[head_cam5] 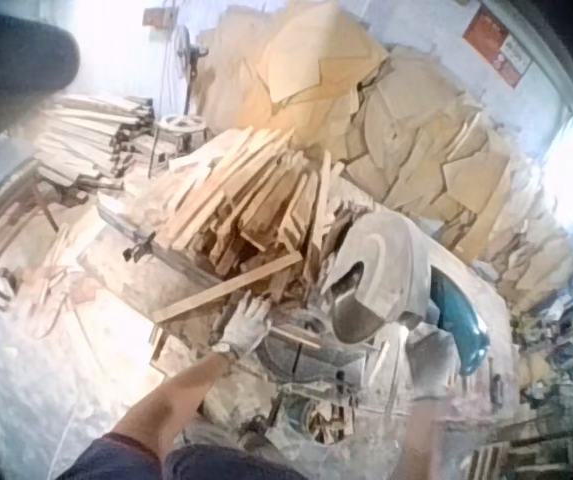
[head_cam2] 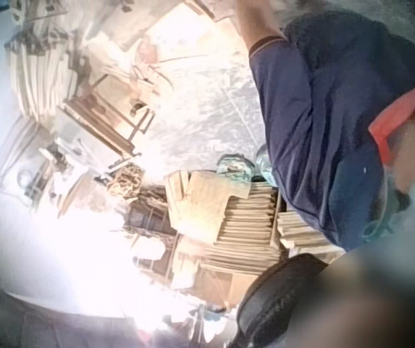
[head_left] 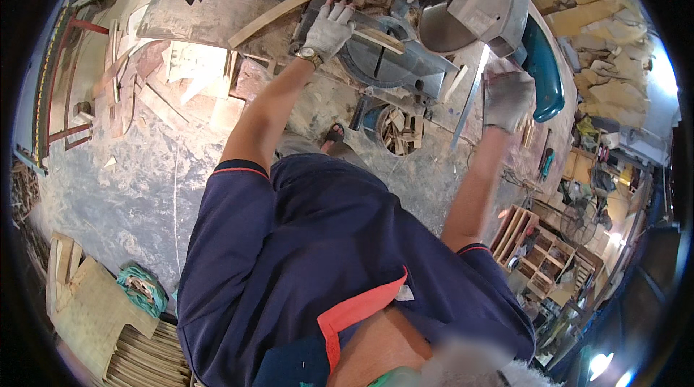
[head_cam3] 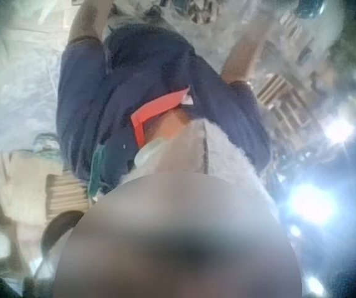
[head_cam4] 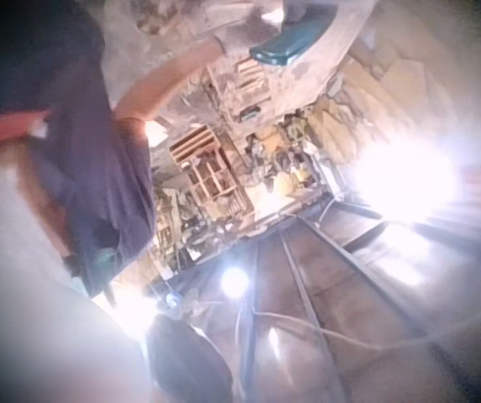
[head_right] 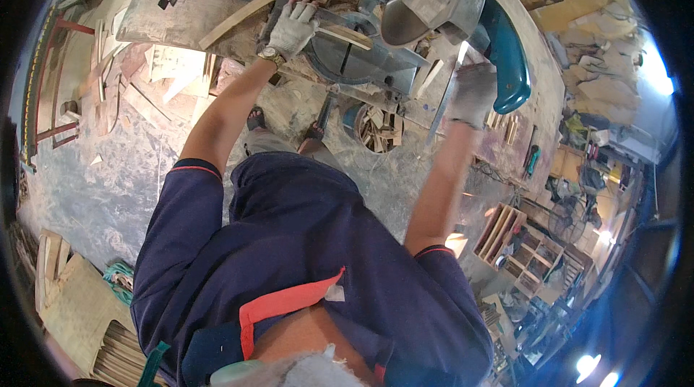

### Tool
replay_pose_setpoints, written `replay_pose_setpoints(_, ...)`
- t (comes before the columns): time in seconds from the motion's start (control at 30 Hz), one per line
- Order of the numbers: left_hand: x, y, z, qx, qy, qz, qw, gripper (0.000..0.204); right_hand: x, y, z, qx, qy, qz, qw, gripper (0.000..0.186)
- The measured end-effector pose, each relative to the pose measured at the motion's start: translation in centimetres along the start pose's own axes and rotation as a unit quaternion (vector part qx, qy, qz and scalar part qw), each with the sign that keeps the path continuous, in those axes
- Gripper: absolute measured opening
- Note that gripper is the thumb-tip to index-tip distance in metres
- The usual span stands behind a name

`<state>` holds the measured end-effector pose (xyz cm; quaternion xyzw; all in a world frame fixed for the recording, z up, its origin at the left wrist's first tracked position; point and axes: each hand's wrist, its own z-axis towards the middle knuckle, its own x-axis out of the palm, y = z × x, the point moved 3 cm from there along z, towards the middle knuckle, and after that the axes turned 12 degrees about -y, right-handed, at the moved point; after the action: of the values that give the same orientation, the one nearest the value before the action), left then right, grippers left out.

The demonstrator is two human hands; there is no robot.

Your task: The person repeatedly places small wooden pieces on a miter saw, lowers the blade to cut them, and removes the cut pieces. The process is repeated multiple times with different pieces of wood.

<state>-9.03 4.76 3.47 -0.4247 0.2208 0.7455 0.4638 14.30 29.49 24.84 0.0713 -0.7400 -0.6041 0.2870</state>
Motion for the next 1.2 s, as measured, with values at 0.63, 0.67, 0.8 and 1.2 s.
replay_pose_setpoints(0.63,0.1,0.5,-0.5,0.024,-0.053,-0.035,0.998,0.019,2.3,-3.8,-14.5,0.028,-0.102,-0.478,0.872,0.042)
replay_pose_setpoints(0.67,0.1,0.5,-0.5,0.025,-0.053,-0.038,0.998,0.019,1.7,-4.6,-15.0,0.014,-0.106,-0.475,0.873,0.041)
replay_pose_setpoints(0.8,-0.3,0.6,-0.5,0.036,-0.053,-0.030,0.998,0.018,0.2,-6.8,-15.3,-0.026,-0.116,-0.477,0.871,0.041)
replay_pose_setpoints(1.2,-0.3,0.8,-0.3,0.029,-0.015,-0.034,0.999,0.021,-3.0,-12.3,-16.3,-0.066,-0.142,-0.475,0.866,0.038)
